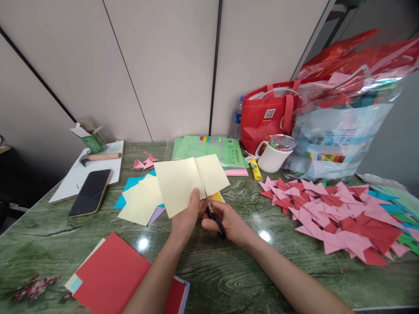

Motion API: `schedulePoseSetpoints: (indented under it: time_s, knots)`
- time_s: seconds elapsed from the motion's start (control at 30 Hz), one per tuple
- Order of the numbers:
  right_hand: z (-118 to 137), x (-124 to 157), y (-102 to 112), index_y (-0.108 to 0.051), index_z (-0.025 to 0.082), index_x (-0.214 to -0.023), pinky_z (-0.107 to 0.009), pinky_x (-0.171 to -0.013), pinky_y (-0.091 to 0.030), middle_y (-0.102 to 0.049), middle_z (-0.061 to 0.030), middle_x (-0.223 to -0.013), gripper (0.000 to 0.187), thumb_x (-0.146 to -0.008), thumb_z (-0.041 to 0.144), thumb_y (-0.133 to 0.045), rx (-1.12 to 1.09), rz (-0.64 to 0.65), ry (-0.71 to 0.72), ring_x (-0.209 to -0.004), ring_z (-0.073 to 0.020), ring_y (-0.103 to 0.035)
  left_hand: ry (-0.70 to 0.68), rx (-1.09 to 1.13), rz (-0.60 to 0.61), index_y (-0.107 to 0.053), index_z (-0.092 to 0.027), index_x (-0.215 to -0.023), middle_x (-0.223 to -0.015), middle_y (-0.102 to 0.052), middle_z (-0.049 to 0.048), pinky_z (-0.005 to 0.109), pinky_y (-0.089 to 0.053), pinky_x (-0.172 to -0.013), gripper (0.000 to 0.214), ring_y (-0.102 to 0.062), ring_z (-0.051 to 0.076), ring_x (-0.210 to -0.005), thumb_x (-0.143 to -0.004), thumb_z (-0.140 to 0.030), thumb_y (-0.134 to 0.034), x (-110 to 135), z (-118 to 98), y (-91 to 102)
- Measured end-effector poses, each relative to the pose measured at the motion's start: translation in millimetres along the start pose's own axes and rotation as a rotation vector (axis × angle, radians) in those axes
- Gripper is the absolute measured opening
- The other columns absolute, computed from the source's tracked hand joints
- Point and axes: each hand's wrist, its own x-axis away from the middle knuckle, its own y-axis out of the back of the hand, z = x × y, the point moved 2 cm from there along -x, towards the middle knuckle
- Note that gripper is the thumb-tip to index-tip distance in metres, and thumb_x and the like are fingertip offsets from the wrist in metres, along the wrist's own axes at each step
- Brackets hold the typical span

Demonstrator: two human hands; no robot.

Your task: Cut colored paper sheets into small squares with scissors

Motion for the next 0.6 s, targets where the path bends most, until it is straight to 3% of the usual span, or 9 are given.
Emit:
schedulePoseSetpoints:
  time_s: [0.6]
  knots:
    - [-9.2,-0.7,3.5,-0.050,0.016,-0.076,-0.020,-0.042,-0.032,-0.047,0.0056,-0.055,0.030,-0.066,0.038,-0.067,0.082,-0.037,-0.022,-0.043,-0.0060,-0.040,-0.004,0.022,0.027,-0.060,-0.017,-0.094,-0.103,-0.063,0.0050,0.029,-0.031,-0.098,0.026,-0.053,0.017,-0.104,-0.075,-0.032,-0.049,0.3,-0.2,-0.7]
